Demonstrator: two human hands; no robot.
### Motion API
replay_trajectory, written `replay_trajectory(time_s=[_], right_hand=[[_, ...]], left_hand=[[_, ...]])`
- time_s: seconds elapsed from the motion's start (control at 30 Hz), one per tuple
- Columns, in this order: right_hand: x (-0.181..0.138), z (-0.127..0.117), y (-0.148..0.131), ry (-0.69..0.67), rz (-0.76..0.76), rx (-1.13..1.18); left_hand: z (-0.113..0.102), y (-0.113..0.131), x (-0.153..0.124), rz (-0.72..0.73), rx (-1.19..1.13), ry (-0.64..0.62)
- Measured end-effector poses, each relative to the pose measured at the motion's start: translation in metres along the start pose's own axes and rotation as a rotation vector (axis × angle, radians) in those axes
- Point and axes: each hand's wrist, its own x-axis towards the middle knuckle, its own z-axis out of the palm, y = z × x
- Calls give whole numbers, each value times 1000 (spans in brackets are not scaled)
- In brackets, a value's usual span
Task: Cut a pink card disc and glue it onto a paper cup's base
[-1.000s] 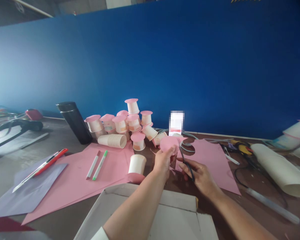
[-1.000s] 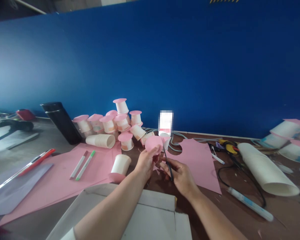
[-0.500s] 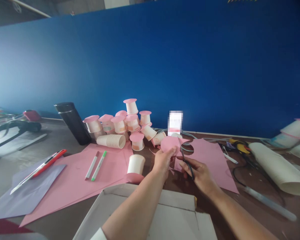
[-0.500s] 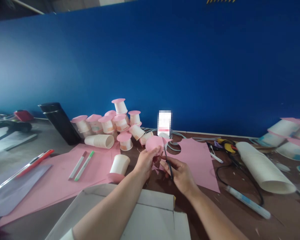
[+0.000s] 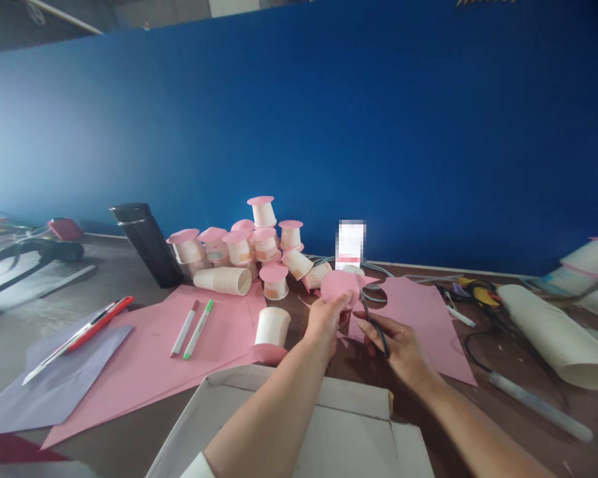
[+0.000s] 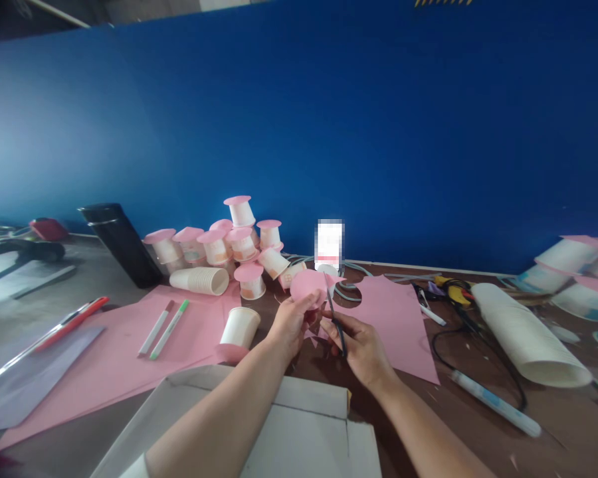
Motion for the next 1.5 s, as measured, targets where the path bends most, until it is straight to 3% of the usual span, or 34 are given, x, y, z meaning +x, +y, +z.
replay_trajectory(time_s=[1.5], right_hand=[[-1, 3, -3, 32, -57, -37]], left_hand=[[-2, 1, 4, 23, -63, -8]])
